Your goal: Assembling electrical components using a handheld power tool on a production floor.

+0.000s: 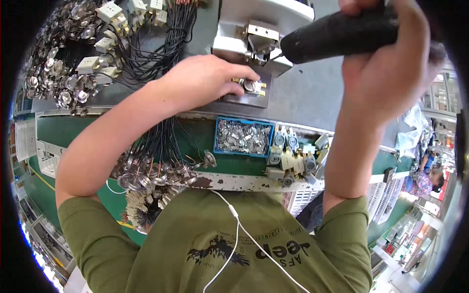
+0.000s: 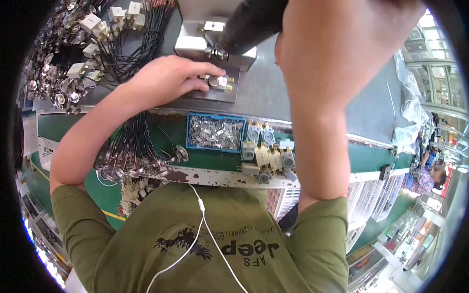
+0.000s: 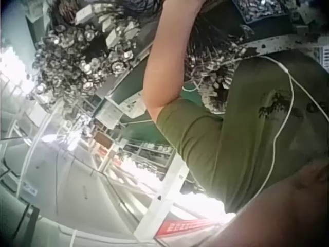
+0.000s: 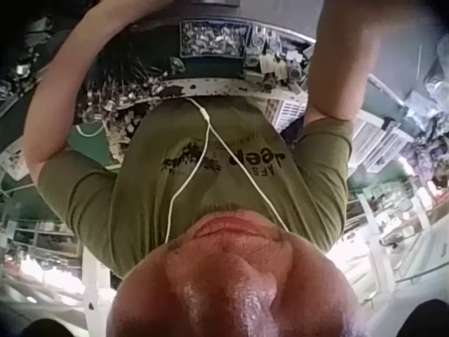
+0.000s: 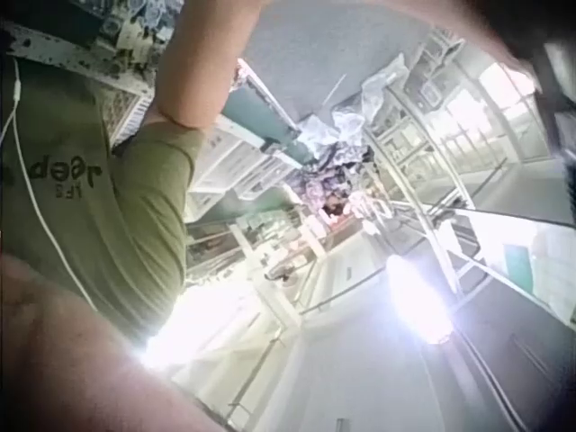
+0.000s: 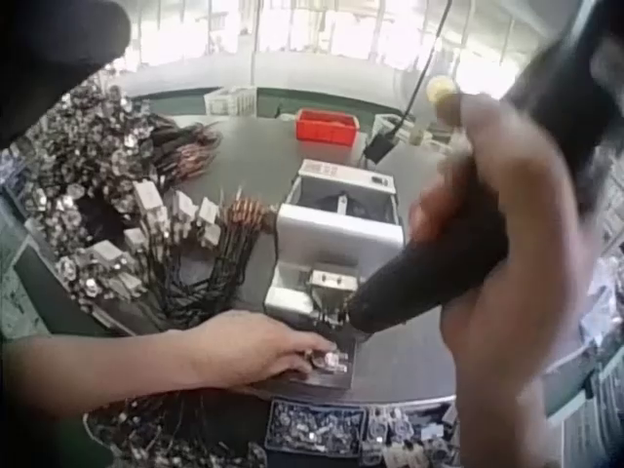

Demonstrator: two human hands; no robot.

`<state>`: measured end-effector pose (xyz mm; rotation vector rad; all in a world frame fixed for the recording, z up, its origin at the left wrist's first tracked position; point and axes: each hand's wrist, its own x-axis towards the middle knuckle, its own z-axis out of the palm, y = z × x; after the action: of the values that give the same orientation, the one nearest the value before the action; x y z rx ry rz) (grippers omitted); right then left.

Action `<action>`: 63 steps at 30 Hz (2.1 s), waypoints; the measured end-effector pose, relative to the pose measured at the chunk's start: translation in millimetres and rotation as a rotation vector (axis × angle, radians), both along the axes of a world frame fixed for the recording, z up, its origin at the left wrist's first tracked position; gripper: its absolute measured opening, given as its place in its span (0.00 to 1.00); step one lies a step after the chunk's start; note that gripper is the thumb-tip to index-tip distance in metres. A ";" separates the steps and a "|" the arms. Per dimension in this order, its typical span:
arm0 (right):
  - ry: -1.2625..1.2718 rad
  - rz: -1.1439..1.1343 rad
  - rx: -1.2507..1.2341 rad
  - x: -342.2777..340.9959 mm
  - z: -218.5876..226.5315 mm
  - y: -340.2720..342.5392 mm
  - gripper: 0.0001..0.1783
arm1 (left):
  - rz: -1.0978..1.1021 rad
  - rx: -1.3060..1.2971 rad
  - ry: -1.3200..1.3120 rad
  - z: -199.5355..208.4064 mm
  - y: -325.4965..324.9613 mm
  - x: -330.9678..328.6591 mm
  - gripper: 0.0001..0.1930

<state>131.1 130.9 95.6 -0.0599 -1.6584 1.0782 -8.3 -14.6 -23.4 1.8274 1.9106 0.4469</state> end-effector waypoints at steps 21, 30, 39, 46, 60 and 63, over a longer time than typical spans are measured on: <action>-0.011 -0.085 -0.104 -28.9 -23.1 -30.0 0.09 | 0.028 -0.056 -0.035 5.9 4.2 1.2 0.19; -0.026 -0.050 -0.118 -38.3 -22.6 -29.5 0.23 | 0.028 -0.046 0.014 5.5 1.9 2.3 0.20; 0.092 -0.078 -0.160 -44.7 -23.2 -25.6 0.27 | 0.044 0.023 0.025 -0.8 -0.9 2.5 0.20; -0.007 -0.076 -0.145 -37.0 -18.6 -32.4 0.28 | 0.059 0.006 0.025 0.9 -3.6 6.1 0.19; -0.196 -0.127 -0.223 1.6 -34.9 -34.0 0.10 | 0.033 0.011 0.027 0.5 1.4 0.1 0.19; 0.193 0.326 -0.304 -19.2 -59.8 -15.2 0.08 | 0.036 0.008 0.044 1.4 1.7 2.7 0.19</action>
<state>111.9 115.7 35.8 0.1183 -1.3475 1.5293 -5.6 -12.9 -22.1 1.8251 1.9768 0.4305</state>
